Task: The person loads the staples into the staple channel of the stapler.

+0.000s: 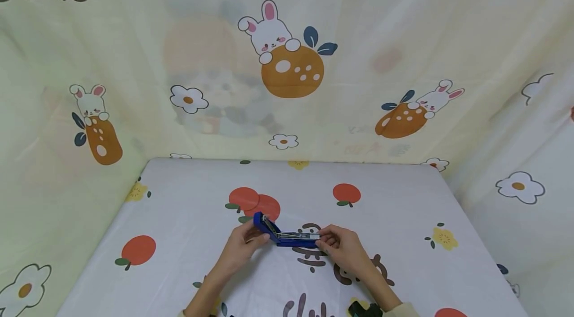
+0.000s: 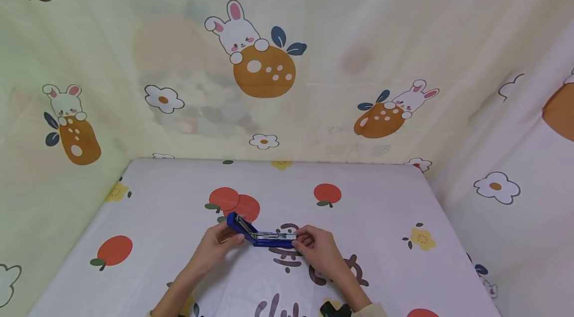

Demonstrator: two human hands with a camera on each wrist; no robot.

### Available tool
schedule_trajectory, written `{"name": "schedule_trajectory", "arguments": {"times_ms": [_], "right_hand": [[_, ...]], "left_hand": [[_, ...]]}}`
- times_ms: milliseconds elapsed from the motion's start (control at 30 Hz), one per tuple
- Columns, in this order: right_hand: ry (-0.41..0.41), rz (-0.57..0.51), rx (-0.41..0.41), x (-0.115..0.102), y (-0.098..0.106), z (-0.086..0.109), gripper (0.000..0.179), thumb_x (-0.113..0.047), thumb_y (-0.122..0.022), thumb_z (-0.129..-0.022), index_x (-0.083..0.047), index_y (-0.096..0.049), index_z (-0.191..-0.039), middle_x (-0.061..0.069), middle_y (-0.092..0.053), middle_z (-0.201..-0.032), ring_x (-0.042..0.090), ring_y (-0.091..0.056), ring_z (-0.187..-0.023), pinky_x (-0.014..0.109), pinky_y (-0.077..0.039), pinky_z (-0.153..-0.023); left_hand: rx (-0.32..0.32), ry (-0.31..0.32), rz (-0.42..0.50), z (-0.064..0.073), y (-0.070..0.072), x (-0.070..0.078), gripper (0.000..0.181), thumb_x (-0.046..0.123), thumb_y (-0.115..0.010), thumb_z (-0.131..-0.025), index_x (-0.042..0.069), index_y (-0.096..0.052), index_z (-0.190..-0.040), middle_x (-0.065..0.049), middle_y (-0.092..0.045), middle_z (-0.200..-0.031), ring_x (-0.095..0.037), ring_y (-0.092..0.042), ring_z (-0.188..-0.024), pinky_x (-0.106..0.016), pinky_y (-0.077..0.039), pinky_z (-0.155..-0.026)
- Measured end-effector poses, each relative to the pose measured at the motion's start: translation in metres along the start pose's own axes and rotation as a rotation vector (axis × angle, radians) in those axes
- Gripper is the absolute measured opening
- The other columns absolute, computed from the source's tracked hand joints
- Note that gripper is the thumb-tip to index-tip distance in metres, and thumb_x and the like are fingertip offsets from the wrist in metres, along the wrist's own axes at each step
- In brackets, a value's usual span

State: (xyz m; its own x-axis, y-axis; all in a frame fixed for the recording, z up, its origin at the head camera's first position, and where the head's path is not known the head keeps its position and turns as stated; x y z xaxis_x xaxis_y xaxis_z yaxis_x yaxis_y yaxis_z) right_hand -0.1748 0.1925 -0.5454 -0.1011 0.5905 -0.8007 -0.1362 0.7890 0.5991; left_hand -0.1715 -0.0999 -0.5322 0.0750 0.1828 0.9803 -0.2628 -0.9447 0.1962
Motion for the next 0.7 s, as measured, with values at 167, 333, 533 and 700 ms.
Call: {"name": "schedule_trajectory", "arguments": {"times_ms": [167,333,533,700], "right_hand": [[0.012,0.003,-0.006,0.0014,0.0012,-0.0009,0.014,-0.013,-0.081,-0.093,-0.010,-0.075,-0.106,-0.002,-0.071,-0.087,0.004,-0.060,-0.073,0.017,-0.055,-0.066],[0.014,0.000,-0.014,0.0028,0.0000,-0.0016,0.014,-0.013,-0.081,-0.093,-0.010,-0.075,-0.105,-0.002,-0.072,-0.087,0.002,-0.061,-0.073,0.017,-0.056,-0.066],[0.029,-0.004,-0.017,0.0032,-0.0013,-0.0026,0.014,-0.013,-0.081,-0.093,-0.010,-0.075,-0.106,-0.002,-0.072,-0.088,0.003,-0.061,-0.073,0.017,-0.056,-0.066],[0.025,-0.003,-0.020,0.0037,-0.0008,-0.0025,0.014,-0.014,-0.081,-0.094,-0.010,-0.075,-0.106,-0.002,-0.073,-0.088,0.002,-0.061,-0.073,0.017,-0.056,-0.066]], "left_hand": [[0.005,0.014,-0.026,-0.0017,-0.0036,0.0008,0.047,0.007,-0.067,-0.103,0.006,-0.059,-0.149,-0.018,-0.072,-0.135,-0.035,-0.070,-0.123,-0.022,-0.061,-0.096],[-0.002,0.007,-0.056,-0.0028,-0.0057,0.0015,0.046,0.008,-0.066,-0.104,0.006,-0.059,-0.149,-0.018,-0.071,-0.136,-0.037,-0.070,-0.125,-0.031,-0.063,-0.098],[0.012,-0.001,-0.077,-0.0042,-0.0079,0.0022,0.046,0.010,-0.067,-0.103,0.005,-0.060,-0.148,-0.019,-0.072,-0.135,-0.036,-0.071,-0.122,-0.036,-0.064,-0.098],[0.006,-0.002,-0.094,-0.0056,-0.0095,0.0010,0.046,0.011,-0.067,-0.103,0.006,-0.060,-0.148,-0.017,-0.073,-0.134,-0.033,-0.071,-0.120,-0.033,-0.064,-0.097]]}}
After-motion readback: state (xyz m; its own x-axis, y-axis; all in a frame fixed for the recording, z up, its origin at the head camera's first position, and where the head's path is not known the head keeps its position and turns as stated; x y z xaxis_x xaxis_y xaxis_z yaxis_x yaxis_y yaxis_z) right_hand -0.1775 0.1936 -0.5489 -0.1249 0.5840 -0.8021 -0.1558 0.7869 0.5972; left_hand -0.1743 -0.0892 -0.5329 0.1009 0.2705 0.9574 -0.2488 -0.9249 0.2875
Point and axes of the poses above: each hand's wrist, its own z-axis away from the middle knuckle, its own y-axis out of the back of the hand, x = y × z, the point moved 2 cm from there along -z, towards the middle knuckle
